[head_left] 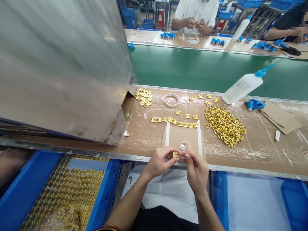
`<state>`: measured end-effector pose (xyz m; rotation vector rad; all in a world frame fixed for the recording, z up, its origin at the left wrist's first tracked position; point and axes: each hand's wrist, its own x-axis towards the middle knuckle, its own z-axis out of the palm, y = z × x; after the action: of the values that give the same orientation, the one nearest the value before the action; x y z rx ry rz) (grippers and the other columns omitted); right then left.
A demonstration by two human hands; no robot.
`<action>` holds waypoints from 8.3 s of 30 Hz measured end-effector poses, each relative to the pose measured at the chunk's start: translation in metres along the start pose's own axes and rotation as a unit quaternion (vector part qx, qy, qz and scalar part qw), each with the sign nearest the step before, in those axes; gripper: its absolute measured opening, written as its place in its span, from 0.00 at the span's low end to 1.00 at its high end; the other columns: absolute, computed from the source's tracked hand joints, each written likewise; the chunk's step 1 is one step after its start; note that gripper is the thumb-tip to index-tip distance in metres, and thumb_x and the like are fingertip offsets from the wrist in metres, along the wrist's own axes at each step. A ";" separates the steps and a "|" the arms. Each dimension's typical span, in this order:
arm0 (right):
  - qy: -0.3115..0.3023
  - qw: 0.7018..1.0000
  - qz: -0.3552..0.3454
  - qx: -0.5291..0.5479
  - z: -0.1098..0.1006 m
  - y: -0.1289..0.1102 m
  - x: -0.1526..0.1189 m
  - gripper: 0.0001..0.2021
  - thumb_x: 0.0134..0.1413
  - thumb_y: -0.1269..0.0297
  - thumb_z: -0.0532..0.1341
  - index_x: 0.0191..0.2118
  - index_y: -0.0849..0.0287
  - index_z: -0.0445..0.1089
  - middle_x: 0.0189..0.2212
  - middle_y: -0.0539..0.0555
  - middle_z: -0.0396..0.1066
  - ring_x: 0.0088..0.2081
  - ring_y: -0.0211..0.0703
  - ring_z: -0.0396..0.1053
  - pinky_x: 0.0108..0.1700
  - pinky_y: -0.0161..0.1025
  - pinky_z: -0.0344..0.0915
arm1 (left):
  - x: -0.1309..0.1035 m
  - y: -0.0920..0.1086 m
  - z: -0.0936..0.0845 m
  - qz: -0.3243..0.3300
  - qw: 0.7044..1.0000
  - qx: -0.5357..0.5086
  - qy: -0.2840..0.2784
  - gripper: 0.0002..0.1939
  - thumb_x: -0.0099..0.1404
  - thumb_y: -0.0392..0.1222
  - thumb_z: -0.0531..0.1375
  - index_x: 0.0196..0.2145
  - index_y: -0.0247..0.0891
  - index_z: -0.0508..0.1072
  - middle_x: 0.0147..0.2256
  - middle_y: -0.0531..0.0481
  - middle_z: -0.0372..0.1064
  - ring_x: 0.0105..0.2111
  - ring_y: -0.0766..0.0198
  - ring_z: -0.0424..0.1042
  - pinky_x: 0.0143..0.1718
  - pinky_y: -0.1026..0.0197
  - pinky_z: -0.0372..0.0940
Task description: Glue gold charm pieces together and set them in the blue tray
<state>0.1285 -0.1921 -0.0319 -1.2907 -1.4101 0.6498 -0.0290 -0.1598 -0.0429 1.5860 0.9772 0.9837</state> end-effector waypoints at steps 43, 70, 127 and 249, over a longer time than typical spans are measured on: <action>-0.022 0.999 -0.021 -0.012 -0.003 -0.002 0.006 0.11 0.67 0.65 0.59 0.35 0.56 0.77 0.29 0.53 0.78 0.24 0.40 0.75 0.25 0.34 0.73 | -0.002 -0.005 0.002 -0.022 1.000 0.011 -0.006 0.10 0.65 0.42 0.63 0.42 0.36 0.80 0.27 0.50 0.73 0.25 0.66 0.68 0.27 0.66 0.66; -0.018 0.997 -0.059 -0.042 -0.004 0.002 0.004 0.10 0.66 0.70 0.59 0.36 0.55 0.76 0.30 0.53 0.79 0.29 0.43 0.77 0.30 0.36 0.72 | -0.001 -0.003 0.001 -0.002 1.000 0.028 -0.013 0.09 0.65 0.39 0.62 0.41 0.36 0.79 0.27 0.51 0.73 0.26 0.66 0.69 0.29 0.65 0.66; -0.030 0.994 -0.083 -0.056 -0.006 0.000 0.006 0.10 0.65 0.74 0.57 0.34 0.56 0.72 0.29 0.51 0.76 0.26 0.38 0.73 0.28 0.32 0.70 | -0.001 0.000 0.001 0.008 0.998 0.052 -0.015 0.08 0.66 0.39 0.62 0.41 0.35 0.79 0.28 0.51 0.73 0.26 0.66 0.69 0.29 0.66 0.65; -0.044 0.997 -0.050 -0.028 -0.003 0.000 0.005 0.10 0.66 0.70 0.58 0.36 0.56 0.77 0.29 0.53 0.79 0.28 0.41 0.76 0.30 0.34 0.72 | -0.001 -0.002 0.001 0.007 0.999 0.037 -0.009 0.07 0.65 0.39 0.62 0.40 0.37 0.78 0.28 0.50 0.75 0.26 0.65 0.71 0.30 0.65 0.67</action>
<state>0.1323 -0.1887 -0.0291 -1.2390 -1.5652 0.6083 -0.0285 -0.1609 -0.0453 1.6627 1.0003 0.9510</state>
